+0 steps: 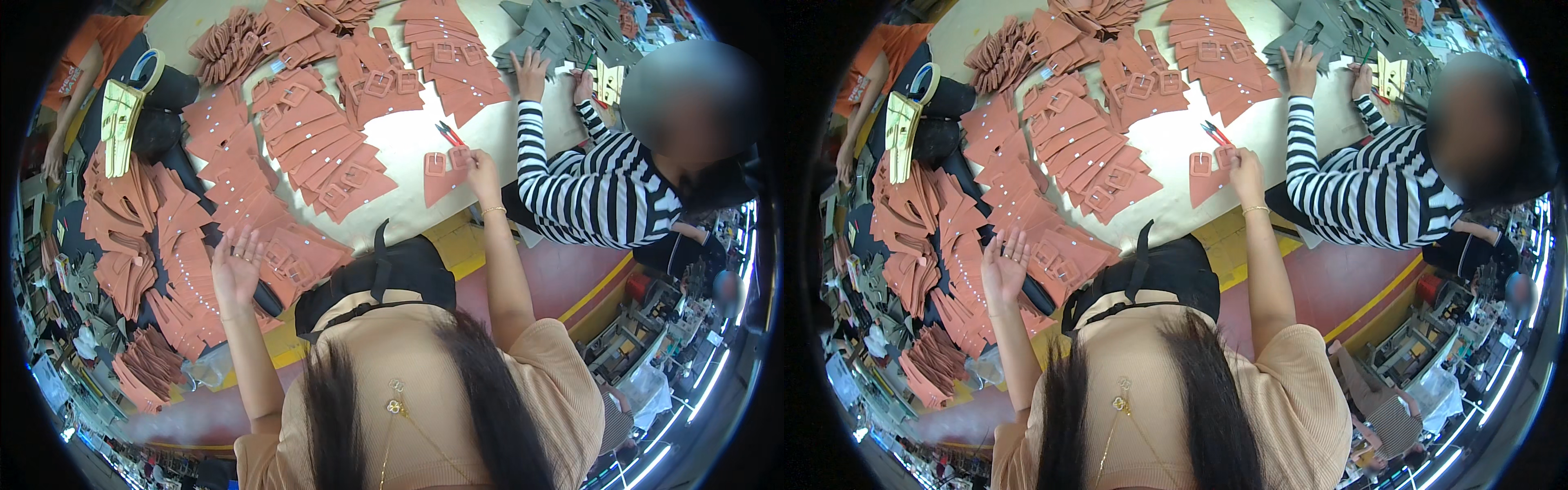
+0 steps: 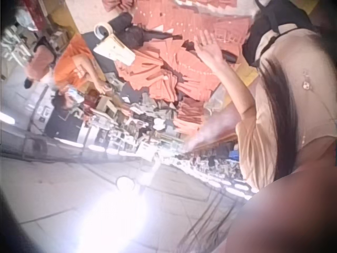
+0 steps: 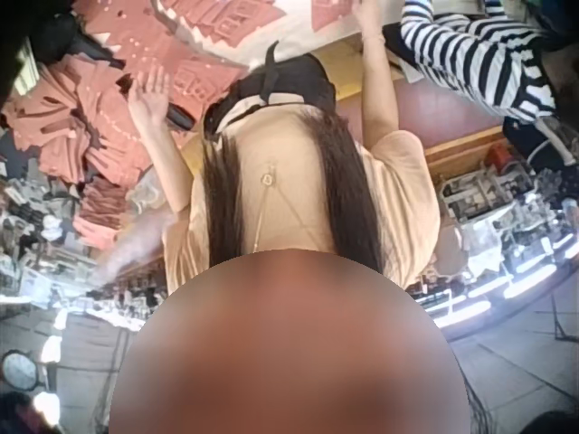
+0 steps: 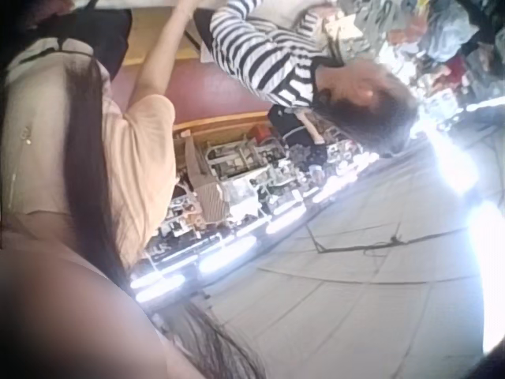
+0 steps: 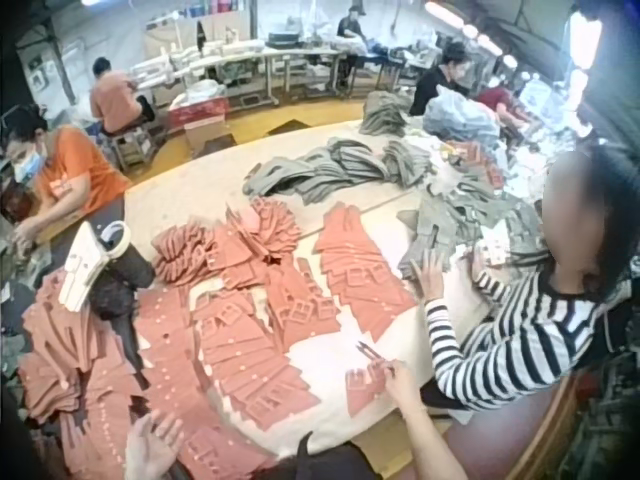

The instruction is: The person uses red-handled scissors to trim edges and small tabs from stacked reddish-brown fabric pieces. They repeatedly pick up stacks, cut along marked lines, and place the trimmed pieces back on the table. The person also sorts and organizes the pieces into neat piles.

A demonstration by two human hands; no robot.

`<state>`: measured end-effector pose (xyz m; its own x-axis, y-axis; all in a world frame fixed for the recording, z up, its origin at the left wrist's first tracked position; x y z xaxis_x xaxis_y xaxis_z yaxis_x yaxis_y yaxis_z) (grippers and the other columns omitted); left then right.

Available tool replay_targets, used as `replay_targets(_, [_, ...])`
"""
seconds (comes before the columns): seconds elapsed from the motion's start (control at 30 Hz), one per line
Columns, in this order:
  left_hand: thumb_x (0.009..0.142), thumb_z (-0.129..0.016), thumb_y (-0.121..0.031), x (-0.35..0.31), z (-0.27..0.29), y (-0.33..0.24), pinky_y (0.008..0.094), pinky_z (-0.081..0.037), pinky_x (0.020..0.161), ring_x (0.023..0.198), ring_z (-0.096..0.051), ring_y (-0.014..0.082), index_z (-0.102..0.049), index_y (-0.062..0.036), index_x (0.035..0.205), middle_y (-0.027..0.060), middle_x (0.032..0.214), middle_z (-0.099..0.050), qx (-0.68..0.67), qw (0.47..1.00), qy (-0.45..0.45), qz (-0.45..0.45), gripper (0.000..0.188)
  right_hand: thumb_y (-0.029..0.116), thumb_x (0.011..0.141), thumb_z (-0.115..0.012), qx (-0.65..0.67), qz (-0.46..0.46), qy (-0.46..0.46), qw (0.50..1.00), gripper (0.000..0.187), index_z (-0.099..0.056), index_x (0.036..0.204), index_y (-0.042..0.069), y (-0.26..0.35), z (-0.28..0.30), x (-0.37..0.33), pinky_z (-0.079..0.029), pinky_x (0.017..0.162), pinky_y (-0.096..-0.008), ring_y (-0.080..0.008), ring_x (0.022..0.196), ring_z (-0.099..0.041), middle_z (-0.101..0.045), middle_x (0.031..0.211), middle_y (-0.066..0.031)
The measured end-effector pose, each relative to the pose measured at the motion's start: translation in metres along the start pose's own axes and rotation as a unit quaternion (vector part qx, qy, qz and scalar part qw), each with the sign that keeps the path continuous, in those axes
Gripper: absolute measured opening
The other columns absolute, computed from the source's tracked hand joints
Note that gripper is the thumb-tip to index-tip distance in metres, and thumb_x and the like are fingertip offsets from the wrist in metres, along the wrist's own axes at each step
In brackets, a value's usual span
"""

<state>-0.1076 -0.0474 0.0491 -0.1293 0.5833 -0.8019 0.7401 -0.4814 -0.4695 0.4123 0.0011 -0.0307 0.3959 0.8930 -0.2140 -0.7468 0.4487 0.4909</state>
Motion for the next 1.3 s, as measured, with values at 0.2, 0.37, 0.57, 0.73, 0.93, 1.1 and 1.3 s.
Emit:
replay_targets(0.2, [0.093, -0.050, -0.026, -0.009, 0.005, 0.001, 0.0415, -0.037, 0.102, 0.120, -0.045, 0.0288, -0.041, -0.0075, 0.128, 0.0161, 0.130, -0.044, 0.015, 0.999, 0.027, -0.009, 0.041, 0.016, 0.078, -0.067, -0.030, -0.008, -0.029, 0.999, 0.042, -0.054, 0.117, 0.005, -0.017, 0.010, -0.024, -0.046, 0.085, -0.0419, -0.0364, 0.098, -0.055, -0.051, 0.113, -0.0177])
replay_targets(0.37, [0.093, -0.052, -0.025, -0.018, 0.005, -0.006, 0.0407, -0.038, 0.101, 0.121, -0.045, 0.0282, -0.042, -0.0072, 0.127, 0.0160, 0.130, -0.045, 0.003, 0.999, 0.039, -0.027, 0.040, 0.020, 0.074, -0.073, -0.091, -0.005, -0.012, 0.996, 0.062, -0.046, 0.128, 0.005, 0.009, -0.001, -0.035, -0.046, 0.088, -0.0422, -0.0365, 0.103, -0.052, -0.049, 0.117, -0.0157])
replay_targets(0.57, [0.093, -0.051, -0.026, -0.026, 0.014, 0.000, 0.0412, -0.040, 0.100, 0.119, -0.047, 0.0290, -0.043, -0.0074, 0.125, 0.0167, 0.129, -0.047, -0.003, 0.999, 0.028, -0.030, 0.037, 0.020, 0.072, -0.076, -0.145, -0.029, -0.020, 0.989, 0.064, -0.046, 0.127, 0.006, 0.022, 0.003, -0.043, -0.045, 0.087, -0.0417, -0.0342, 0.104, -0.051, -0.048, 0.117, -0.0138])
replay_targets(0.73, [0.093, -0.051, -0.025, -0.026, 0.013, 0.007, 0.0417, -0.041, 0.098, 0.117, -0.048, 0.0295, -0.043, -0.0072, 0.124, 0.0165, 0.127, -0.048, 0.008, 0.999, 0.033, -0.026, 0.036, 0.019, 0.072, -0.076, -0.146, -0.009, -0.041, 0.988, 0.048, -0.051, 0.111, 0.006, 0.026, 0.004, -0.043, -0.046, 0.083, -0.0420, -0.0334, 0.099, -0.052, -0.050, 0.108, -0.0131])
replay_targets(0.93, [0.094, -0.050, -0.024, -0.012, 0.006, 0.028, 0.0409, -0.045, 0.093, 0.109, -0.054, 0.0286, -0.044, -0.0034, 0.125, 0.0165, 0.120, -0.051, 0.037, 0.997, 0.066, -0.009, 0.037, 0.020, 0.076, -0.070, -0.068, -0.025, 0.020, 0.997, 0.030, -0.053, 0.092, 0.002, 0.015, -0.009, -0.036, -0.047, 0.076, -0.0434, -0.0361, 0.087, -0.059, -0.060, 0.090, -0.0179])
replay_targets(1.1, [0.095, -0.048, -0.022, 0.028, -0.014, 0.087, 0.0404, -0.047, 0.092, 0.105, -0.056, 0.0282, -0.046, -0.0005, 0.123, 0.0159, 0.117, -0.053, 0.111, 0.986, 0.122, 0.019, 0.035, 0.021, 0.080, -0.065, 0.014, -0.047, 0.048, 0.998, 0.027, -0.053, 0.089, 0.000, 0.004, -0.020, -0.034, -0.048, 0.073, -0.0432, -0.0381, 0.082, -0.062, -0.065, 0.084, -0.0212])
replay_targets(1.3, [0.091, -0.055, -0.022, 0.075, -0.037, 0.141, 0.0339, -0.046, 0.078, 0.095, -0.056, 0.0200, -0.047, -0.0032, 0.119, 0.0095, 0.107, -0.053, 0.212, 0.972, 0.095, 0.045, 0.035, 0.022, 0.082, -0.064, 0.034, -0.043, 0.069, 0.996, 0.026, -0.055, 0.091, -0.001, -0.015, -0.030, -0.030, -0.048, 0.070, -0.0390, -0.0323, 0.077, -0.063, -0.065, 0.082, -0.0193])
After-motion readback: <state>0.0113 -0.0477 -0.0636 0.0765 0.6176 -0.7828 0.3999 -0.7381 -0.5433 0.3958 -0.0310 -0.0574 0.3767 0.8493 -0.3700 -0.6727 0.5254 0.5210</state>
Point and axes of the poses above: each hand's wrist, its own x-axis towards the middle knuckle, its own z-axis out of the back of the hand, y = z × x, the point moved 7 cm from there along x, towards the middle knuckle
